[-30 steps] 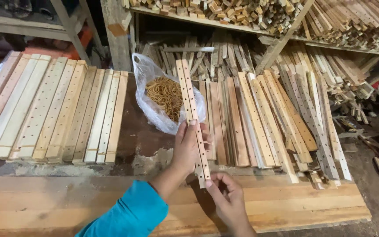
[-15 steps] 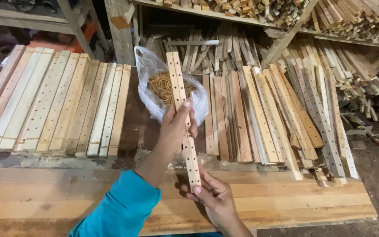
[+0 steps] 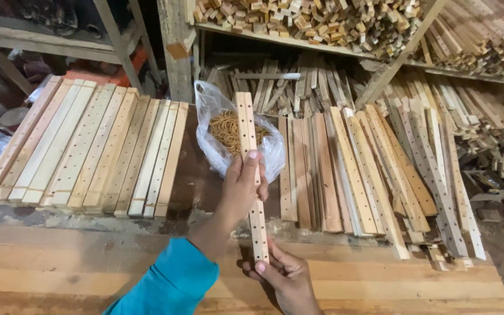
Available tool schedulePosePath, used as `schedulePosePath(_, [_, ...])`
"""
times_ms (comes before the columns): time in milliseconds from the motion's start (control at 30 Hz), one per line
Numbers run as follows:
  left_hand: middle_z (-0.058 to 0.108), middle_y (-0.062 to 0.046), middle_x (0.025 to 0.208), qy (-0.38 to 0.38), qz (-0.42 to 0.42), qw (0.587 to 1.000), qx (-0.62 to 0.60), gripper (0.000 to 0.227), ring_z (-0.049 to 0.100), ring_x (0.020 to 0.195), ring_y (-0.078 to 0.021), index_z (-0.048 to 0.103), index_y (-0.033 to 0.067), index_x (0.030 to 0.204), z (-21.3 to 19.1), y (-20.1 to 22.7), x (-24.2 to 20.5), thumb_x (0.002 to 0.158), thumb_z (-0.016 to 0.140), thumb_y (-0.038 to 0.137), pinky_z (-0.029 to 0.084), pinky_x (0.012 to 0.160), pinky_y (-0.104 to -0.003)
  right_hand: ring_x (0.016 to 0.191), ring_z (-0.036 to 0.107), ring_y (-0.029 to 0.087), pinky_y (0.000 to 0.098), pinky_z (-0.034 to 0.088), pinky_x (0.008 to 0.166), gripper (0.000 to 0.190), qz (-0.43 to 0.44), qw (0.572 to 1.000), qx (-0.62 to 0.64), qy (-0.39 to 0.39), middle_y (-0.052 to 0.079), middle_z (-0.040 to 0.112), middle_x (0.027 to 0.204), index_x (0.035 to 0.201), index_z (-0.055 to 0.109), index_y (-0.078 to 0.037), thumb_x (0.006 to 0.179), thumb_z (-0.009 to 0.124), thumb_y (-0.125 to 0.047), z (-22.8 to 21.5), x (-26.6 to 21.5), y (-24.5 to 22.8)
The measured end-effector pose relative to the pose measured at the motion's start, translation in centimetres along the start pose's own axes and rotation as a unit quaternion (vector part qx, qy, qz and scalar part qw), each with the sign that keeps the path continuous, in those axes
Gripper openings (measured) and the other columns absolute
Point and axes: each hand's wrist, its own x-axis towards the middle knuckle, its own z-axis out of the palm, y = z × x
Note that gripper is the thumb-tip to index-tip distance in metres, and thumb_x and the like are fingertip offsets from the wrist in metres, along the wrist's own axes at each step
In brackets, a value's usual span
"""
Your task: Sorting and inspecting wooden slats with pre-drilled holes on a workshop workbench
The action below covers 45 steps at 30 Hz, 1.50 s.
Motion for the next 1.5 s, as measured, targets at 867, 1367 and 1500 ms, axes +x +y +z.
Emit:
schedulePosePath(867, [0.050, -0.012, 0.075, 0.147, -0.105, 0.983, -0.016, 0.036, 0.053, 0.038, -0.0180, 0.059, -0.0032, 0.103, -5.6, -0.8, -1.2, 0.107, 0.053, 0.032, 0.045, 0.028, -0.030, 0.089, 0.076, 0.026, 0.0409, 0.060, 0.081, 0.020, -0.286, 0.730, -0.620, 0.018, 0.004, 0.078, 0.087, 0.102, 0.079, -0.026, 0.083, 0.079, -0.021, 10.4, 23.2, -12.2])
schedulePosePath(1367, [0.052, -0.013, 0.070, 0.033, -0.120, 0.991, -0.040, 0.036, 0.052, 0.036, -0.0191, 0.060, -0.0039, 0.105, -4.6, -0.4, -2.4, 0.105, 0.062, 0.032, 0.045, 0.027, -0.032, 0.041, 0.060, 0.003, 0.0127, 0.046, 0.035, 0.043, -0.142, 0.962, -0.123, -0.197, 0.022, 0.072, 0.115, 0.129, 0.057, 0.004, 0.089, 0.073, -0.001, 11.2, 22.9, -15.2])
schedulePosePath(1500, [0.053, -0.013, 0.075, 0.024, -0.134, 0.990, -0.029, 0.034, 0.054, 0.040, -0.0176, 0.062, -0.0037, 0.102, -4.2, 0.1, -2.9, 0.103, 0.066, 0.031, 0.047, 0.029, -0.030, 0.039, 0.055, 0.003, 0.0103, 0.038, 0.028, 0.026, -0.116, 0.953, -0.172, -0.220, 0.016, 0.071, 0.084, 0.105, 0.064, 0.004, 0.085, 0.078, -0.004, 12.4, 21.4, -14.9])
